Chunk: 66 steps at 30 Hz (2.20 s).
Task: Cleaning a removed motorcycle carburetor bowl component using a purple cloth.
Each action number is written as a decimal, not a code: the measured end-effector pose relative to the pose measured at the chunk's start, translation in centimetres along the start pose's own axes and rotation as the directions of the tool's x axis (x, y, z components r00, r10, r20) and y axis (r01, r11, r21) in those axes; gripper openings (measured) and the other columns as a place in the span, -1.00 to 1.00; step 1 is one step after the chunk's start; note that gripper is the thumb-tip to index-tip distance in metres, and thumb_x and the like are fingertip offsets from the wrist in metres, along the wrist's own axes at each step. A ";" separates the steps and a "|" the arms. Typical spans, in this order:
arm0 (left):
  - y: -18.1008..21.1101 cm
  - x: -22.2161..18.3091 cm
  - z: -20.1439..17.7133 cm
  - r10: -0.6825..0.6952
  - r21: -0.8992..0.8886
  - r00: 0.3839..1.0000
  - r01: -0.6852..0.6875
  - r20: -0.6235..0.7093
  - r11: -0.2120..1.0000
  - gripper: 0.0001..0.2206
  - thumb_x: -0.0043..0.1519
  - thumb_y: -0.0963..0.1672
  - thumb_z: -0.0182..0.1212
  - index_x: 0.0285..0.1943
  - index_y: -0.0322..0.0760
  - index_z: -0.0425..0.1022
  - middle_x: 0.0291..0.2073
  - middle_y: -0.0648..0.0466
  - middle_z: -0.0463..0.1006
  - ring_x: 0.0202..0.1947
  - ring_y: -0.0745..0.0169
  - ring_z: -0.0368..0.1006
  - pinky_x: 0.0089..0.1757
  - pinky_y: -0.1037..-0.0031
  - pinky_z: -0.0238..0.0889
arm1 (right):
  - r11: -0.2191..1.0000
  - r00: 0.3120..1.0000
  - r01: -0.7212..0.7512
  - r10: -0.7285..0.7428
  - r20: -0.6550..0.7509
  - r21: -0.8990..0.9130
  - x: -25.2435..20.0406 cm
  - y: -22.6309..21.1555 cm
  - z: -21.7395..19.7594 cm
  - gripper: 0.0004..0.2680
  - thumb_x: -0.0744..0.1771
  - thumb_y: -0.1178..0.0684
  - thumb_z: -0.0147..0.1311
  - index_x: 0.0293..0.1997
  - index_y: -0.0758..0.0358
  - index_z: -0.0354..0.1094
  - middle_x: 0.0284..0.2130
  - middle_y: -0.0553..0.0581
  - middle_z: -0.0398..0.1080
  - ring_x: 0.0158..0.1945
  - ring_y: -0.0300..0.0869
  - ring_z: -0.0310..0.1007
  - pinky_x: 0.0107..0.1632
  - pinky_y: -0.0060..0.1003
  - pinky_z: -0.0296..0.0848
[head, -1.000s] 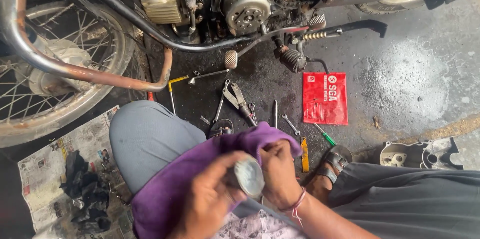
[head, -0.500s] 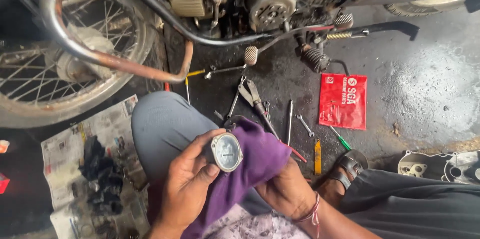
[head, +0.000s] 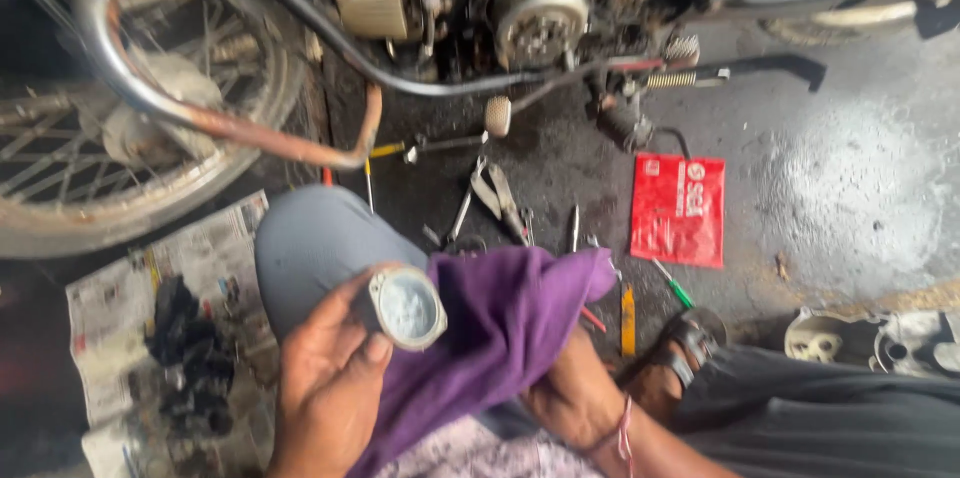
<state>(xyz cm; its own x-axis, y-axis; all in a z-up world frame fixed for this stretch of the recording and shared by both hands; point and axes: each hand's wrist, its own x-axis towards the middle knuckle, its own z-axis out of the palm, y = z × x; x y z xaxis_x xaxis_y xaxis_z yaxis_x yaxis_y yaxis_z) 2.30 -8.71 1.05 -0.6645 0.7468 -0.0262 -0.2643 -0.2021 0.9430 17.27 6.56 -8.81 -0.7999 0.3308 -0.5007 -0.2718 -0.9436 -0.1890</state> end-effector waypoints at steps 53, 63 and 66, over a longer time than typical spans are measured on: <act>-5.0 -2.5 -3.8 0.160 -0.215 0.987 -0.157 -0.005 0.964 -0.42 0.34 -0.13 0.29 0.44 -0.66 0.19 0.21 -0.47 0.42 0.32 -0.32 0.35 0.38 -0.11 0.10 | -0.021 0.735 0.678 0.052 0.676 -0.735 -0.1 0.1 -8.1 -0.47 0.26 0.05 0.36 0.37 0.28 0.20 0.30 0.26 0.30 0.39 0.04 0.29 0.42 -0.03 0.23; -8.5 -3.2 -8.1 -0.185 -0.511 0.958 0.274 0.218 0.815 -0.43 0.32 -0.13 0.30 0.46 -0.57 0.22 0.28 -0.33 0.37 0.34 -0.25 0.27 0.31 -0.10 0.05 | -0.417 0.624 0.735 0.108 0.774 -0.534 -2.1 -1.7 -1.4 -0.61 0.32 -0.03 0.26 0.28 0.17 0.35 0.25 0.21 0.36 0.43 0.10 0.24 0.50 0.07 0.10; -8.0 -3.4 -10.0 -0.163 -0.553 0.985 0.165 0.054 0.816 -0.43 0.24 -0.13 0.29 0.40 -0.52 0.23 0.33 -0.27 0.37 0.35 -0.16 0.25 0.28 -0.06 0.04 | -0.379 0.637 0.746 0.165 0.753 -0.548 -1.9 -2.0 -2.2 -0.62 0.32 -0.04 0.27 0.28 0.15 0.37 0.25 0.21 0.38 0.43 0.10 0.24 0.48 0.08 0.08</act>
<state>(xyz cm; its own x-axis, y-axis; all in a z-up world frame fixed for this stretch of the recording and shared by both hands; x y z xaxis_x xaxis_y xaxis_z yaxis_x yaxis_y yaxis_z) -0.33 -15.91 -9.72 -0.5737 0.8030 -0.1613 -0.7125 -0.3921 0.5819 20.54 7.82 -9.35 -0.9571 0.0440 0.2863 -0.2006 0.6125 -0.7646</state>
